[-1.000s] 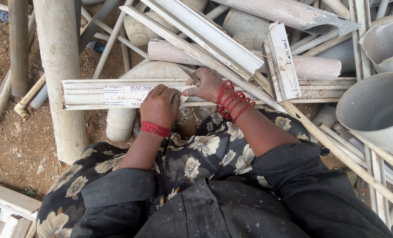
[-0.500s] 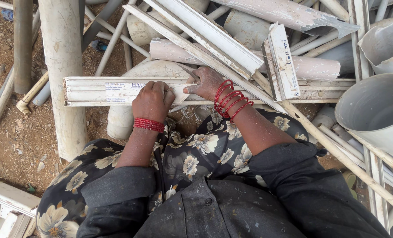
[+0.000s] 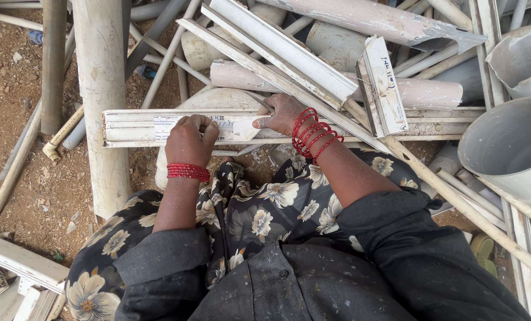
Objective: The person uses a knife to peel and scrape protective film and labels from pieces of white plastic trim. They hold the trim pieces on their lap and use the knife blade to lift and remove the material while sitting near a pile of PVC scraps.
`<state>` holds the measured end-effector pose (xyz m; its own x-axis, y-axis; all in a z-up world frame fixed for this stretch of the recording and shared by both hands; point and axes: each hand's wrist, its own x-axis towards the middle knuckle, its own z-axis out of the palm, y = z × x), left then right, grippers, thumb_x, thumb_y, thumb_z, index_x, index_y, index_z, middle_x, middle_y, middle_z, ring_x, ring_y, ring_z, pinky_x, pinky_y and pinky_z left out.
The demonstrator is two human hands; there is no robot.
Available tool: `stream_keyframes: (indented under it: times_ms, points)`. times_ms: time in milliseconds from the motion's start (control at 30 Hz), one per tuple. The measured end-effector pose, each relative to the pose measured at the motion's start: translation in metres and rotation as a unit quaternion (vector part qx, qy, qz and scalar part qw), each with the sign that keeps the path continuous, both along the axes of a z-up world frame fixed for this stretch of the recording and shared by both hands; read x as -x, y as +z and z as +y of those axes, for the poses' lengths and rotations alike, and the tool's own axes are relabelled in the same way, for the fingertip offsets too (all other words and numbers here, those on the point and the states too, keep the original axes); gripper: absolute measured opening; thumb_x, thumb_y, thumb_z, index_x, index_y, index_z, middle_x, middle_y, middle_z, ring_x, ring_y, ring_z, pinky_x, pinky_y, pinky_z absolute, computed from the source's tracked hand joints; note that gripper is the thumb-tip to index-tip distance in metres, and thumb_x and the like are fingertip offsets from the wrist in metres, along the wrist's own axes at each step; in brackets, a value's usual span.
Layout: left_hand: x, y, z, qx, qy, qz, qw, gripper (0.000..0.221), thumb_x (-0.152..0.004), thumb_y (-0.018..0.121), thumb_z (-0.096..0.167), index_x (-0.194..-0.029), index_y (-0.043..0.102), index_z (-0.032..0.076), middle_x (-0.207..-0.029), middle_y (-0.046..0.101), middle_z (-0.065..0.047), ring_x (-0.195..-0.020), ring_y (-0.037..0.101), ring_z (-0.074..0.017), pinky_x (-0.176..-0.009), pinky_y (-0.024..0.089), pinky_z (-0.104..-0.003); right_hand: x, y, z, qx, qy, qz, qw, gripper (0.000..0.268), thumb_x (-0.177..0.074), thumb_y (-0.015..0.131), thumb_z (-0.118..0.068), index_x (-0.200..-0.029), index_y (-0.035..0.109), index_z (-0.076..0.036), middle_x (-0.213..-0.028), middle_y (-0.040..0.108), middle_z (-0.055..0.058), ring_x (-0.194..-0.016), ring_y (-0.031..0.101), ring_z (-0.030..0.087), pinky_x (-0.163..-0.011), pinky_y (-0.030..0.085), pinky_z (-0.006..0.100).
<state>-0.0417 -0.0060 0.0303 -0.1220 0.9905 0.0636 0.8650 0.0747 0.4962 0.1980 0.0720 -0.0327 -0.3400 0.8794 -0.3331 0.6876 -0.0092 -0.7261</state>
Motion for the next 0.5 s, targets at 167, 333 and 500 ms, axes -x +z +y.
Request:
stream_keyframes:
  times_ms: [167, 333, 500]
  points:
    - [0.022, -0.012, 0.001, -0.033, 0.002, -0.069, 0.997, 0.023, -0.089, 0.075, 0.025, -0.089, 0.076, 0.002, -0.078, 0.071, -0.013, -0.068, 0.07, -0.0257, -0.066, 0.056, -0.041, 0.0, 0.001, 0.002, -0.018, 0.01, -0.005, 1.0, 0.05, -0.072, 0.085, -0.051, -0.103, 0.08, -0.012, -0.103, 0.077, 0.014, -0.1, 0.073, 0.027, -0.093, 0.054, 0.04]
    - [0.046, -0.011, 0.008, -0.034, 0.012, -0.16, 0.987, 0.02, -0.091, 0.075, 0.02, -0.09, 0.077, 0.0, -0.069, 0.07, -0.009, -0.065, 0.067, -0.0168, -0.065, 0.054, -0.034, 0.001, 0.003, 0.0, -0.006, -0.004, -0.01, 1.0, 0.048, -0.071, 0.084, -0.05, -0.104, 0.079, -0.015, -0.104, 0.078, 0.011, -0.1, 0.073, 0.026, -0.092, 0.054, 0.04]
    - [0.08, 0.034, 0.013, -0.112, 0.149, -0.351, 0.918, 0.02, -0.1, 0.06, 0.014, -0.101, 0.077, 0.004, -0.08, 0.071, -0.005, -0.068, 0.062, -0.0092, -0.063, 0.053, -0.023, 0.0, 0.002, -0.002, -0.002, -0.006, -0.025, 1.0, 0.046, -0.072, 0.084, -0.049, -0.104, 0.079, -0.016, -0.102, 0.078, 0.01, -0.097, 0.074, 0.025, -0.089, 0.056, 0.04]
